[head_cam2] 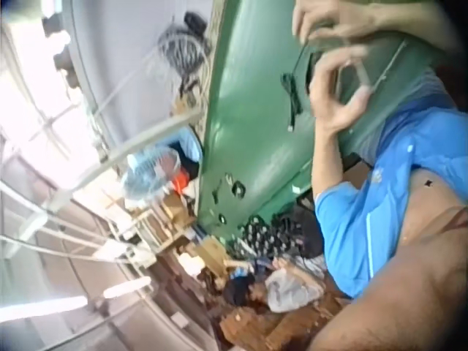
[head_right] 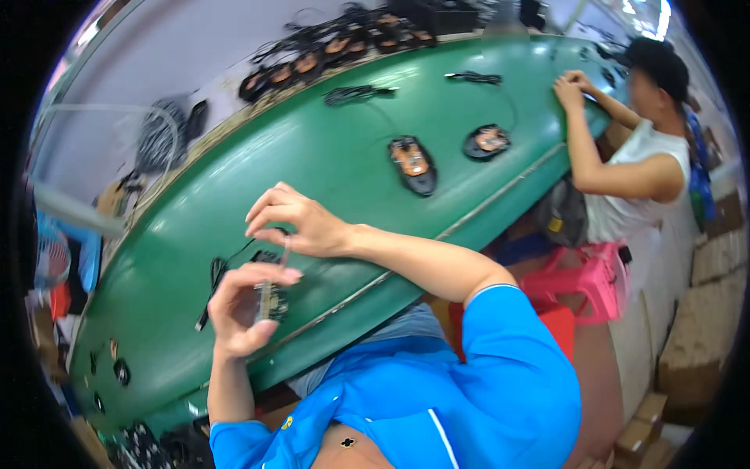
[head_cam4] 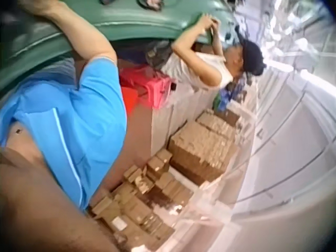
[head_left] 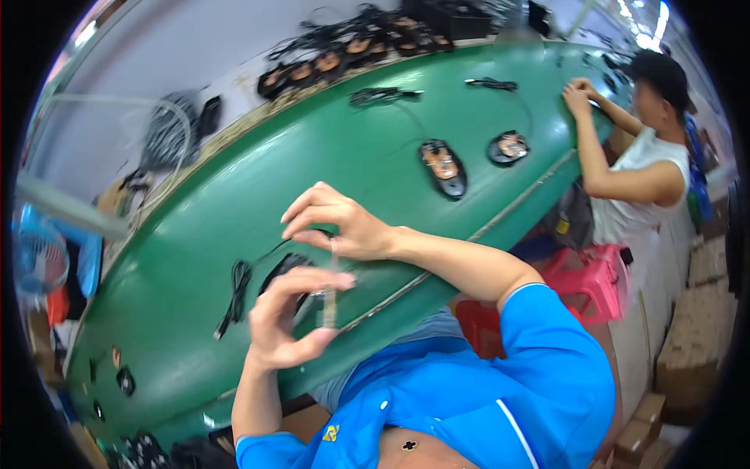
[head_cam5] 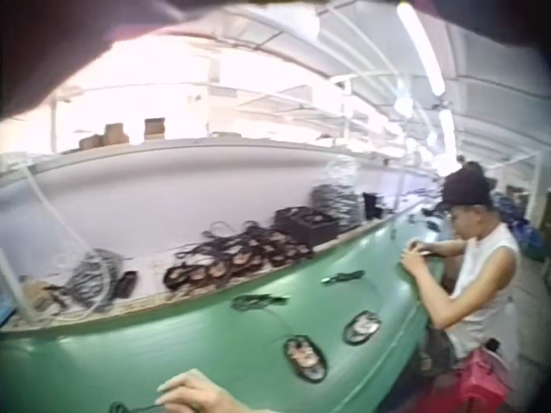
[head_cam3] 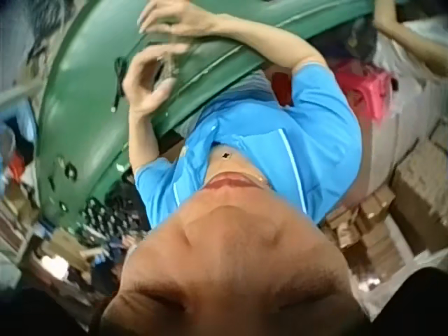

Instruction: The person assembles computer mice along a conveyor belt by fitting circuit boards, scroll wheels, and wires into mouse casings by hand.

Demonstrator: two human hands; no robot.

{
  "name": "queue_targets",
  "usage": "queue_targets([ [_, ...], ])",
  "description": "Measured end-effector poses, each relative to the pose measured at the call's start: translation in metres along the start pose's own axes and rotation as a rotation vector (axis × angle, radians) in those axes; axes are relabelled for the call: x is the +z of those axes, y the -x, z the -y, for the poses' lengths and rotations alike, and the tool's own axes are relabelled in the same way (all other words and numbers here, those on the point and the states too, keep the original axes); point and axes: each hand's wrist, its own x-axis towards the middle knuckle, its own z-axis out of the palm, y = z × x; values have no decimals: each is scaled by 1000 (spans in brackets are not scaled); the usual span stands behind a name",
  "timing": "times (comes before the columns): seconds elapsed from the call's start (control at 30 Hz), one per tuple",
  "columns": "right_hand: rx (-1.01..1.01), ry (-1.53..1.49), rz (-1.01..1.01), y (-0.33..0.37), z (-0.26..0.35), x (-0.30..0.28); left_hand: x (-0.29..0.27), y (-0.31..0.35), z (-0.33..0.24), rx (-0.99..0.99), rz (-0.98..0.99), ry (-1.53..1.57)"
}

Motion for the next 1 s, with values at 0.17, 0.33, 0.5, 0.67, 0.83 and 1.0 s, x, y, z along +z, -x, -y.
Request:
queue_targets([
  [0.17, 286, 101, -244, 0, -12, -28, -20, 14, -2, -139, -360, 128],
  [0.33, 283, 274, -351, 2, -24, -44, -46, 33, 4, -134, -449, 99],
  [0.5, 150, 447, -128, 15, -9, -33, -54, 36, 7, -166, -534, 47],
  [0.67, -57, 690, 106, 17, 16, -35, -58, 36, 12, -211, -506, 45],
  [0.83, -100, 614, 160, 22, 12, -32, -59, 39, 19, -245, -567, 34],
  [1.0, 12, 401, 169, 19, 0, -13, -58, 53, 14, -262, -605, -158],
])
